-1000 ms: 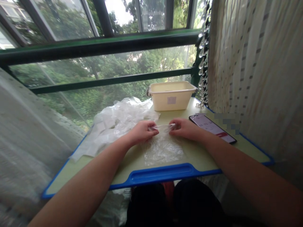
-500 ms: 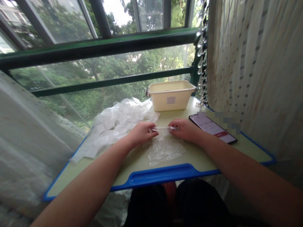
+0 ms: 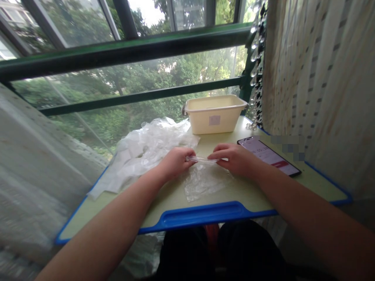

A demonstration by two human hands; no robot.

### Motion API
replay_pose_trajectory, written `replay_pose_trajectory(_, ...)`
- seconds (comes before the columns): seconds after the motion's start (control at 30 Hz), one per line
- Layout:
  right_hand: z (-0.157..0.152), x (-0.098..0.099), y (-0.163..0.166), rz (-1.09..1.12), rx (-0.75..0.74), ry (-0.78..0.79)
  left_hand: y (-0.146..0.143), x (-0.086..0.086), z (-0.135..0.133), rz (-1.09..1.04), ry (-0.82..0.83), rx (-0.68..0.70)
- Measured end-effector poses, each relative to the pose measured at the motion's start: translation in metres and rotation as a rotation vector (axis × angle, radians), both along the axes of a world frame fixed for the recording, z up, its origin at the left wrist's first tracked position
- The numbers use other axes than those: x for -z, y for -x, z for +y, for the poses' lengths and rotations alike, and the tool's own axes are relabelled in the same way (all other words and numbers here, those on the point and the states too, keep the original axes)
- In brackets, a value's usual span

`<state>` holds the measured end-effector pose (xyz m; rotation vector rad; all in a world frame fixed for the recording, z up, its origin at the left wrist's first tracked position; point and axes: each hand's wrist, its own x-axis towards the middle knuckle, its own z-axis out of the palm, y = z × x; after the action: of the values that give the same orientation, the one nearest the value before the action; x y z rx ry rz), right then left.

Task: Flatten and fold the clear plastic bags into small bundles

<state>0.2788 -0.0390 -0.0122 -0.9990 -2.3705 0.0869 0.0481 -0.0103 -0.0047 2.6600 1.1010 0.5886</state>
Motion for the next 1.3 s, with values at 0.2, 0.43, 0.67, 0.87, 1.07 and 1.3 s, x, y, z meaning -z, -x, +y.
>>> replay_pose_trajectory(0.2, 0.003, 0.004, -0.002, -0.081, 0.049, -0.039, 0.004, -0.004, -0.002, 0.179, -0.141, 0.034)
replay_pose_trajectory(0.43, 0.004, 0.004, -0.002, -0.101, 0.036, -0.08, 0.007, -0.014, -0.011, 0.21, -0.136, 0.067)
replay_pose_trajectory(0.67, 0.004, 0.005, -0.001, -0.113, 0.029, -0.126, 0.002, -0.014, -0.014, 0.175, -0.124, 0.187)
replay_pose_trajectory(0.87, 0.004, 0.007, -0.002, -0.12, 0.013, -0.138, -0.003, -0.004, -0.013, 0.167, -0.201, 0.169)
replay_pose_trajectory(1.07, 0.003, 0.008, -0.001, -0.115, -0.006, -0.121, -0.007, -0.003, -0.013, 0.178, -0.278, 0.172)
replay_pose_trajectory(1.3, -0.006, 0.003, 0.004, -0.049, -0.029, -0.028, -0.012, -0.003, -0.014, 0.275, -0.362, 0.174)
